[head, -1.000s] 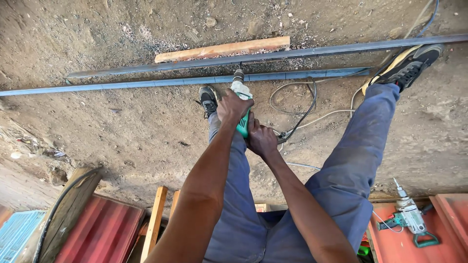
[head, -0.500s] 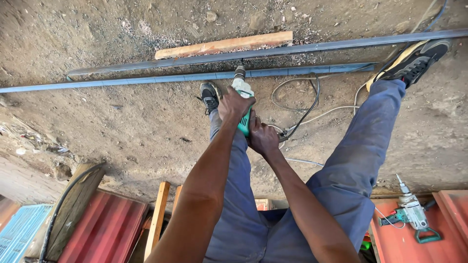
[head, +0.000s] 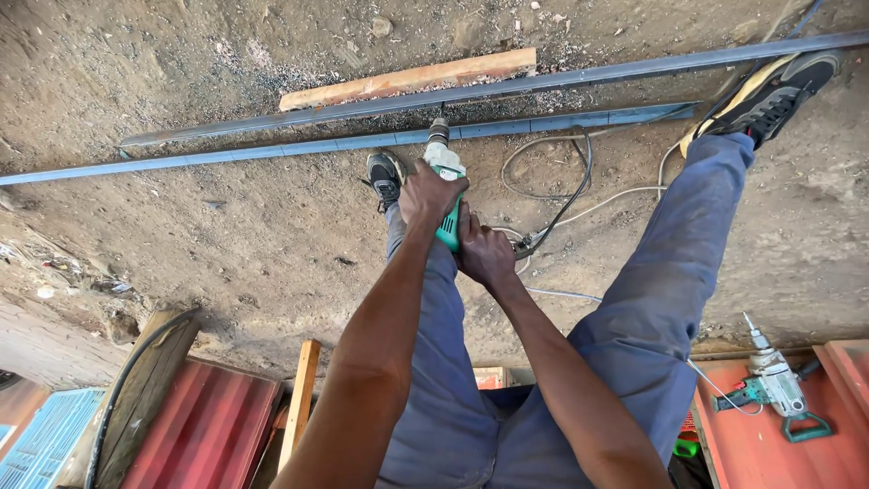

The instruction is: Drilling holes into a metal square tube using a power drill

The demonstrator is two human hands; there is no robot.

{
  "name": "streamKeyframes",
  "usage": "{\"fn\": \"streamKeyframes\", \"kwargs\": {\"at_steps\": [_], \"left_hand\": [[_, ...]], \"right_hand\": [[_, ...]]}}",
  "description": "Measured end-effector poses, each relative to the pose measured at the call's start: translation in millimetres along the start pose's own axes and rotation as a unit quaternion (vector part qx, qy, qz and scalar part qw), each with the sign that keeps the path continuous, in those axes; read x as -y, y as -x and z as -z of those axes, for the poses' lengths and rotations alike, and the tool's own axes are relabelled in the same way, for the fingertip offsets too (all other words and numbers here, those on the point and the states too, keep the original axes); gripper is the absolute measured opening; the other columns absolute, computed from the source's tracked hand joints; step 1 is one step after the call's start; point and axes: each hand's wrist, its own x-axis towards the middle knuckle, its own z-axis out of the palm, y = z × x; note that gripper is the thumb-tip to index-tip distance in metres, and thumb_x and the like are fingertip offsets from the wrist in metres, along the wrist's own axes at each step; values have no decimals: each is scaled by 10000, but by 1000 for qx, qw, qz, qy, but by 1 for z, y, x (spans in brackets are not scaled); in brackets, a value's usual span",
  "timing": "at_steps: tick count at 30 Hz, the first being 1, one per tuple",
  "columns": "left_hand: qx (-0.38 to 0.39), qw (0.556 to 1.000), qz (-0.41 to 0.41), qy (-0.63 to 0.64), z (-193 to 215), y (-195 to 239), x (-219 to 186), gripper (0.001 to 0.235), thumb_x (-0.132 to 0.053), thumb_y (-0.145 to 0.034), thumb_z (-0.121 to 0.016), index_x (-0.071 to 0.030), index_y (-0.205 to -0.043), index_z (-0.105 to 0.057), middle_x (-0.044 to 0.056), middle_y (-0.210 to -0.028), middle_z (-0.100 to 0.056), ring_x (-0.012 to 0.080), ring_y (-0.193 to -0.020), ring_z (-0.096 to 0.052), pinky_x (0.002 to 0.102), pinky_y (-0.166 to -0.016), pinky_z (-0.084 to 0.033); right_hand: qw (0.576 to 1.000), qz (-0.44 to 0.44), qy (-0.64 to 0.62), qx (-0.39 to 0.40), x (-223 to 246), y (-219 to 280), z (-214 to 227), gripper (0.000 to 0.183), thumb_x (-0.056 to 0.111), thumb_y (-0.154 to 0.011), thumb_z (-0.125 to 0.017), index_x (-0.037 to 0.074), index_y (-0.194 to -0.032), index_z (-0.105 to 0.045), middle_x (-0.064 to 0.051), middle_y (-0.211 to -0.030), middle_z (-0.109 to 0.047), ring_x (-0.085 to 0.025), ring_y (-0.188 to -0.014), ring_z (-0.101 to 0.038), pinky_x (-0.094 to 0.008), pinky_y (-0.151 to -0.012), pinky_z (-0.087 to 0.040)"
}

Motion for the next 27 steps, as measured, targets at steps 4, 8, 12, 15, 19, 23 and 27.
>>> {"fn": "streamKeyframes", "kwargs": {"at_steps": [4, 8, 12, 15, 19, 23, 27], "left_hand": [[0, 1000, -4, 9, -16, -20, 8, 866, -573, -727, -702, -32, -1363, -475, 253, -1260, -687, 442, -1212, -658, 537, -1007, -541], [-3, 1000, -5, 11, -16, -21, 10, 872, -603, -718, -697, -41, -1348, -482, 239, -1252, -694, 439, -1205, -662, 525, -988, -546], [-5, 1000, -1, 16, -2, -5, 1, 856, -600, -719, -721, -37, -1324, -495, 253, -1233, -697, 447, -1194, -666, 522, -986, -552], [-4, 1000, 3, 18, -2, -1, 1, 851, -597, -716, -731, -40, -1315, -496, 254, -1222, -700, 453, -1186, -668, 530, -973, -555], [-3, 1000, 4, 17, -4, -6, 4, 869, -610, -710, -727, -48, -1329, -490, 240, -1216, -708, 450, -1182, -670, 527, -976, -557], [-2, 1000, 5, 9, -3, -5, 2, 862, -624, -716, -722, -55, -1320, -488, 234, -1219, -710, 445, -1186, -670, 526, -982, -555], [-1, 1000, 7, 7, 0, 0, 0, 876, -637, -712, -723, -45, -1314, -491, 250, -1212, -708, 458, -1185, -667, 536, -982, -554]], "right_hand": [[1000, 0, 4, 6, 1, 0, 2, 876, 308, -743, -615, -111, -1488, -423, -175, -1060, -670, -382, -732, -753, -522, -584, -610], [1000, 1, 4, 14, 1, -1, -3, 898, 334, -744, -624, -113, -1494, -416, -188, -1066, -676, -385, -744, -756, -526, -597, -609], [999, -2, 0, 34, -2, 0, -6, 909, 348, -762, -607, -115, -1512, -384, -173, -1018, -676, -389, -742, -753, -534, -607, -604], [999, -6, -10, 46, -4, 0, -9, 934, 372, -776, -623, -117, -1524, -355, -192, -1043, -681, -409, -772, -754, -557, -628, -605], [999, -6, -16, 49, -3, 1, -6, 930, 379, -777, -612, -113, -1524, -357, -182, -1021, -670, -408, -769, -750, -554, -622, -602], [998, -9, -19, 55, -4, 0, -10, 930, 366, -779, -624, -113, -1529, -351, -189, -1064, -668, -409, -792, -751, -560, -638, -604], [998, -16, -12, 67, -3, 0, -5, 921, 360, -792, -608, -92, -1547, -333, -163, -1089, -645, -396, -794, -751, -555, -633, -605]]}}
